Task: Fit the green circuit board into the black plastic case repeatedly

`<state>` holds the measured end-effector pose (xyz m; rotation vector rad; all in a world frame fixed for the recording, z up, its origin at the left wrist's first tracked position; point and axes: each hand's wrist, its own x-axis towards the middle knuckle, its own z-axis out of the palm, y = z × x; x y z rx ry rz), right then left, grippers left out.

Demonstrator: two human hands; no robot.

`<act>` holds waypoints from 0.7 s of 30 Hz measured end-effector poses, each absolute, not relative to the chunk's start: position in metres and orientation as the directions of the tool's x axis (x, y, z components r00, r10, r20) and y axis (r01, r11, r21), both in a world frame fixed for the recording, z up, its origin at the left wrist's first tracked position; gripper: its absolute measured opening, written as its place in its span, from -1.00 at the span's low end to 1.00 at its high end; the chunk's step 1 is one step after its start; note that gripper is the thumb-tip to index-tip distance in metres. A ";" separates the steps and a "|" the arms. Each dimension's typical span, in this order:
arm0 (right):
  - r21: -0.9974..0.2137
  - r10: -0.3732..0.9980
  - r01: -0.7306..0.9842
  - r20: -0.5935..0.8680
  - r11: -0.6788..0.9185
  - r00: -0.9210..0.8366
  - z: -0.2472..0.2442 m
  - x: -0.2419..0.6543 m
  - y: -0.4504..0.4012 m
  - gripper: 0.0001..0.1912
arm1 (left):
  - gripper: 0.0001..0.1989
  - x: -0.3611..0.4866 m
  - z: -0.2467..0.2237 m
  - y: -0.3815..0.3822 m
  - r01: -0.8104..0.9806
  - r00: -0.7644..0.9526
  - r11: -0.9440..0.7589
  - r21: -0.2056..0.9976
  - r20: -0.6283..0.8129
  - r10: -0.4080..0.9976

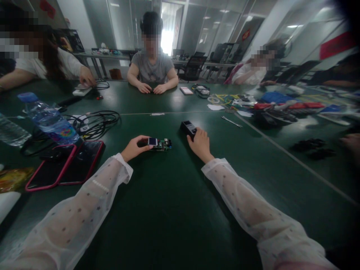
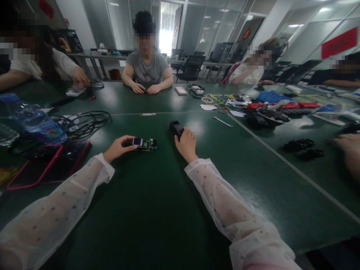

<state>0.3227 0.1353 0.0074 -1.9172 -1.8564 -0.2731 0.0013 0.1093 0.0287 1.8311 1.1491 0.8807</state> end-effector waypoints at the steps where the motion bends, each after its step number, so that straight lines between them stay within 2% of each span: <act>1: -0.182 0.894 0.983 0.442 0.010 0.073 0.008 0.323 0.135 -0.40 | -0.56 0.002 0.027 0.110 0.376 0.337 -0.271 0.886 0.142 0.931; 8: -0.175 0.895 0.984 0.441 0.007 0.072 0.009 0.322 0.134 -0.42 | -0.52 0.003 0.018 0.112 0.364 0.250 -0.218 0.906 0.130 0.959; 21: -0.163 0.883 0.986 0.466 0.022 0.058 0.005 0.324 0.137 -0.41 | -0.51 0.000 0.018 0.113 0.465 0.254 -0.219 0.858 0.108 0.961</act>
